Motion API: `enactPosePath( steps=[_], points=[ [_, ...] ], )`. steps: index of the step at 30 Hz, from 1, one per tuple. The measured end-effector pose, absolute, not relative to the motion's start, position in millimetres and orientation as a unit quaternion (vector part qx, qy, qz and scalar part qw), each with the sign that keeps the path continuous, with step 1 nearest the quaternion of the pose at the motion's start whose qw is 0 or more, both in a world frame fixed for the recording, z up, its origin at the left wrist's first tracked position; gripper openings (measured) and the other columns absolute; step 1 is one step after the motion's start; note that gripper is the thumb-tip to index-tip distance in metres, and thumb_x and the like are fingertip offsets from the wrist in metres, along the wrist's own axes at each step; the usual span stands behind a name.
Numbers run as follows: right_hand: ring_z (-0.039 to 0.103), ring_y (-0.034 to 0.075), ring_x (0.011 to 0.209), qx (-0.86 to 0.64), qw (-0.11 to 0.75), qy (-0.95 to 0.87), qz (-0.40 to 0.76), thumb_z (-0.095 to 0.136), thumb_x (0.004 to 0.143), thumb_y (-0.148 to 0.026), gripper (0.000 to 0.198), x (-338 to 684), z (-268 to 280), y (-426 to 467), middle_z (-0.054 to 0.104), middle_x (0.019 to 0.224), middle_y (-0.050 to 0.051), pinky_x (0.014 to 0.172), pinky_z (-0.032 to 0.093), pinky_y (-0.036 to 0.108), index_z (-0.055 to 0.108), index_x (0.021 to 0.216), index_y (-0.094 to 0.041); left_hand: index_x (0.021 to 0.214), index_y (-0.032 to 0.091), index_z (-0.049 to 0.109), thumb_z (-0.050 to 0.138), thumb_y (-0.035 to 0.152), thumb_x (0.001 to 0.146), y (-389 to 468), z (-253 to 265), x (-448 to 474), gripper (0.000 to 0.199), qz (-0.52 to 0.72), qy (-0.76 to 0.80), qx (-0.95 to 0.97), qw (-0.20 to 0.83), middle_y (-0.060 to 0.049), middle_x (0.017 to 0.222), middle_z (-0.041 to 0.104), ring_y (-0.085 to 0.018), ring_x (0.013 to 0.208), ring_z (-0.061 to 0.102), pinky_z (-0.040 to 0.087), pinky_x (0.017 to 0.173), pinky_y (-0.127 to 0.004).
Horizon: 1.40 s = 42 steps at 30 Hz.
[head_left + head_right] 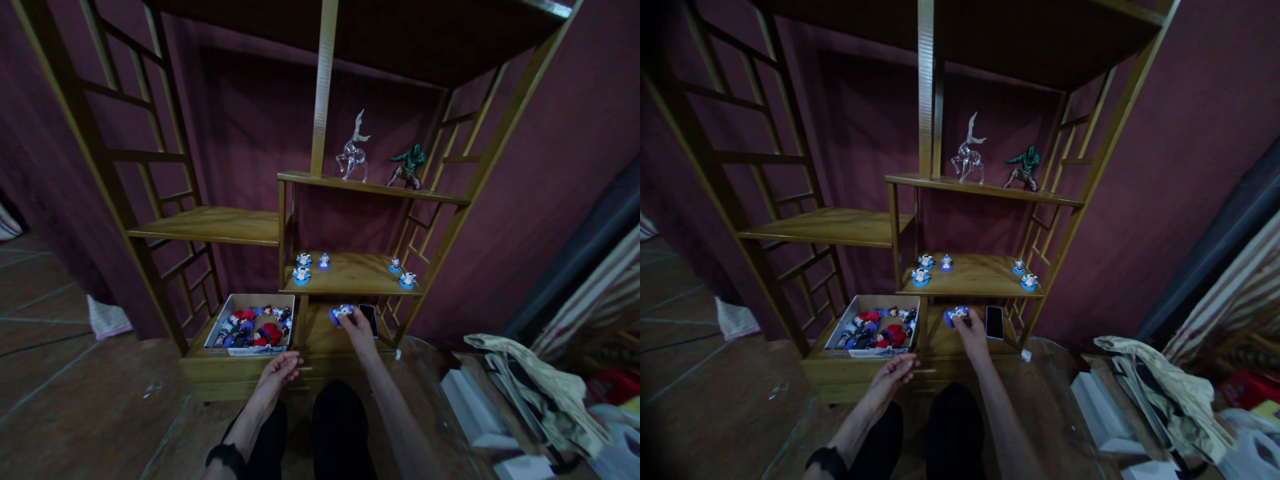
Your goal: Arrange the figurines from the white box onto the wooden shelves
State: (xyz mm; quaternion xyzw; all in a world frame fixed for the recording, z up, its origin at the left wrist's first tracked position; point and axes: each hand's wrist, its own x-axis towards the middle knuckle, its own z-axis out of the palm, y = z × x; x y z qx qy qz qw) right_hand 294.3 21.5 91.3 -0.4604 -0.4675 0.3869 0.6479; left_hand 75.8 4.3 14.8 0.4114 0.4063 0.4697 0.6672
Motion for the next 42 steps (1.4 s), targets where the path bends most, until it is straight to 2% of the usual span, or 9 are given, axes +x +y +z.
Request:
enactPosePath(
  steps=[2, 4, 10, 16, 26, 35, 38, 42],
  points=[
    [0.059, 0.016, 0.07, -0.457, 0.646, -0.483, 0.375, 0.068, 0.064, -0.041, 0.033, 311, 115, 36, 0.064, 0.075, 0.001, 0.062, 0.05, 0.027, 0.06, 0.088, -0.019, 0.085, 0.015, 0.065, 0.072, 0.04, 0.06, 6, 14, 72, 0.036, 0.475, 0.411, 0.43, 0.649, -0.006, 0.078, 0.068, -0.004, 0.039, 0.041, 0.032, 0.043, -0.02],
    [0.058, 0.014, 0.065, -0.453, 0.652, -0.488, 0.362, 0.07, 0.062, -0.041, 0.035, 324, 134, 50, 0.064, 0.073, 0.0, 0.061, 0.049, 0.028, 0.061, 0.088, -0.018, 0.083, 0.014, 0.065, 0.069, 0.043, 0.061, 9, 12, 68, 0.036, 0.476, 0.419, 0.442, 0.634, -0.006, 0.076, 0.068, -0.002, 0.033, 0.031, 0.024, 0.037, -0.019],
    [0.057, 0.012, 0.057, -0.451, 0.639, -0.525, 0.336, 0.071, 0.059, -0.036, 0.033, 346, 164, 87, 0.065, 0.07, -0.001, 0.062, 0.049, 0.027, 0.063, 0.085, -0.018, 0.085, 0.016, 0.063, 0.067, 0.046, 0.06, 15, 11, 59, 0.039, 0.473, 0.446, 0.428, 0.628, -0.006, 0.08, 0.069, 0.0, 0.028, 0.024, 0.01, 0.033, -0.018],
    [0.062, 0.014, 0.064, -0.455, 0.614, -0.551, 0.335, 0.069, 0.06, -0.033, 0.031, 351, 163, 103, 0.068, 0.078, 0.0, 0.069, 0.049, 0.029, 0.064, 0.087, -0.018, 0.083, 0.016, 0.063, 0.071, 0.046, 0.055, 17, 10, 62, 0.042, 0.459, 0.449, 0.411, 0.647, -0.004, 0.07, 0.069, -0.001, 0.029, 0.024, 0.01, 0.034, -0.017],
    [0.062, 0.015, 0.064, -0.493, 0.593, -0.56, 0.304, 0.069, 0.056, -0.028, 0.025, 367, 157, 144, 0.068, 0.07, -0.001, 0.069, 0.048, 0.03, 0.066, 0.078, -0.017, 0.086, 0.016, 0.062, 0.069, 0.045, 0.059, 17, 9, 66, 0.04, 0.46, 0.433, 0.422, 0.651, -0.003, 0.069, 0.067, -0.001, 0.031, 0.025, 0.008, 0.037, -0.018],
    [0.059, 0.015, 0.061, -0.524, 0.579, -0.574, 0.248, 0.07, 0.054, -0.021, 0.013, 369, 162, 183, 0.066, 0.062, -0.001, 0.065, 0.046, 0.028, 0.066, 0.066, -0.019, 0.084, 0.016, 0.063, 0.071, 0.042, 0.056, 18, 12, 66, 0.039, 0.465, 0.447, 0.401, 0.65, -0.001, 0.064, 0.065, -0.001, 0.032, 0.023, 0.009, 0.038, -0.019],
    [0.058, 0.014, 0.06, -0.553, 0.55, -0.589, 0.211, 0.068, 0.057, -0.023, 0.012, 364, 161, 191, 0.065, 0.062, -0.001, 0.065, 0.045, 0.026, 0.066, 0.068, -0.019, 0.082, 0.017, 0.065, 0.071, 0.042, 0.056, 15, 18, 68, 0.037, 0.465, 0.458, 0.394, 0.647, -0.002, 0.063, 0.065, -0.002, 0.033, 0.027, 0.012, 0.038, -0.019],
    [0.058, 0.014, 0.065, -0.616, 0.47, -0.617, 0.136, 0.064, 0.063, -0.024, 0.014, 360, 160, 199, 0.066, 0.068, 0.0, 0.065, 0.043, 0.024, 0.067, 0.076, -0.018, 0.079, 0.016, 0.066, 0.071, 0.042, 0.055, 14, 22, 69, 0.036, 0.469, 0.465, 0.387, 0.643, -0.003, 0.063, 0.065, -0.005, 0.038, 0.037, 0.02, 0.039, -0.019]
  ],
)
